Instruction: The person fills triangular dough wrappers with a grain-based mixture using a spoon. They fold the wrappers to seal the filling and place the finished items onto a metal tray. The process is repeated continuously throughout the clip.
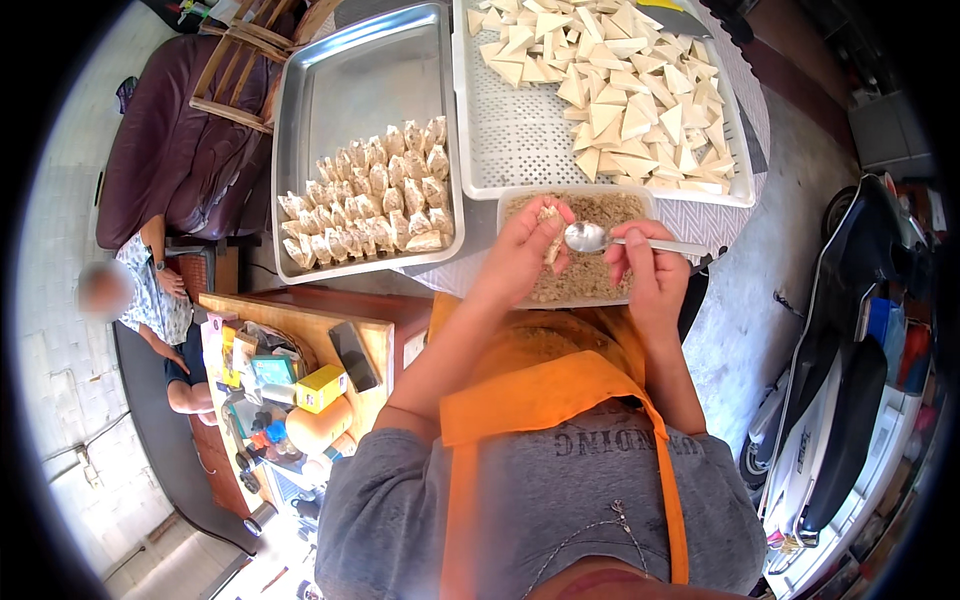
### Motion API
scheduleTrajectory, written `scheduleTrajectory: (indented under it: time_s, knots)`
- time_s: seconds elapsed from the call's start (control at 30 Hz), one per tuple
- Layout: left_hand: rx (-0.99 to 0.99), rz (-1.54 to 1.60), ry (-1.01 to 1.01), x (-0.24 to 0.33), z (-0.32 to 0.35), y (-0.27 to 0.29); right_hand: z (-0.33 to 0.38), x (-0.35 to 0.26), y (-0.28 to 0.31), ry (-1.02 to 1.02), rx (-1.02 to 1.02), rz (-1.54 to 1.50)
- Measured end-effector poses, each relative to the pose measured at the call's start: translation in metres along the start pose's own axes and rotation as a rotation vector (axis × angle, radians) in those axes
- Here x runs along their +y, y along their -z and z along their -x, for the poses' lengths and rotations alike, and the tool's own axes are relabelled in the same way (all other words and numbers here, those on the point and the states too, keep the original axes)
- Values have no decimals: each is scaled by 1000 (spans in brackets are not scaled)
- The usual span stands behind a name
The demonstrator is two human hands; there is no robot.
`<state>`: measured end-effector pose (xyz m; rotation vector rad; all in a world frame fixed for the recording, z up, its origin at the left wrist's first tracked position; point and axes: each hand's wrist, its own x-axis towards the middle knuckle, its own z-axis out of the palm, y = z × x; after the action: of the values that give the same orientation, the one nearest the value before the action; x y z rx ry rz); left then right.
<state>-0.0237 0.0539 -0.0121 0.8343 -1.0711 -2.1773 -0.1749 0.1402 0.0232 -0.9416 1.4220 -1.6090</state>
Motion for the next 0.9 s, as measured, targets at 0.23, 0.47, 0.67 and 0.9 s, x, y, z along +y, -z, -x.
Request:
scheduleTrajectory:
  time_s: [0.23, 0.47, 0.67, 0.9]
  knots:
    - [63, 29, -26, 3, 2, 4, -4, 1, 1, 41, 50, 28]
    - [35, 58, -5, -6, 0, -1, 1, 19, -25, 263, -34, 384]
    - [-11, -102, -76, 2, 5, -2, -2, 14, -19, -53, 9, -41]
    - [67, -242, -88, 18, 8, -2, 4, 21, -15, -147, -68, -18]
